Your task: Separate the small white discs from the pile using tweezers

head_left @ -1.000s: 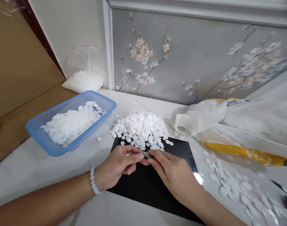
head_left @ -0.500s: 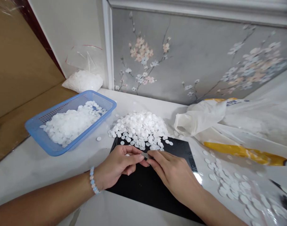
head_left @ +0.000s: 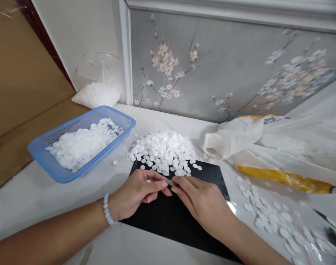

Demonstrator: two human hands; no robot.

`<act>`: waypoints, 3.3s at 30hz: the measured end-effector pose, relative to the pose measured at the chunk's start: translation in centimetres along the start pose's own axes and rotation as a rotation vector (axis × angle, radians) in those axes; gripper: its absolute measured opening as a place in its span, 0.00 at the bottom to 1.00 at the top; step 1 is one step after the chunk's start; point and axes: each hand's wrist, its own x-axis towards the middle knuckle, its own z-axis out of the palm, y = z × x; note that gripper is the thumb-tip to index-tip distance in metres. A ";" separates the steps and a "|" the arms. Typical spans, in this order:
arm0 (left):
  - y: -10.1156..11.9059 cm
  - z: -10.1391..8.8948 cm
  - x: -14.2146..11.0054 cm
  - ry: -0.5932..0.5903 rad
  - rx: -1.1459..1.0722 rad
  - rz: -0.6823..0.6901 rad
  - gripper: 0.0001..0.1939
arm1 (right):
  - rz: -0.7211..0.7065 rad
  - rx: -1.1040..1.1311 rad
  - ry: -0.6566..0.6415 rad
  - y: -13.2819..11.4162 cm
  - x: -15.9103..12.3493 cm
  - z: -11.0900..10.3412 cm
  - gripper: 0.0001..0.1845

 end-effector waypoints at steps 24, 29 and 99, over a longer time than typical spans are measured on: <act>0.1 0.0 0.1 0.010 0.007 -0.036 0.13 | 0.035 0.038 -0.039 0.0 -0.2 -0.1 0.17; 0.0 -0.1 0.1 -0.002 0.011 -0.027 0.14 | 0.028 0.023 -0.034 0.1 -0.2 0.1 0.17; 0.4 -1.3 0.1 0.258 1.065 0.410 0.12 | 0.382 0.223 -0.115 -1.3 -0.3 1.3 0.09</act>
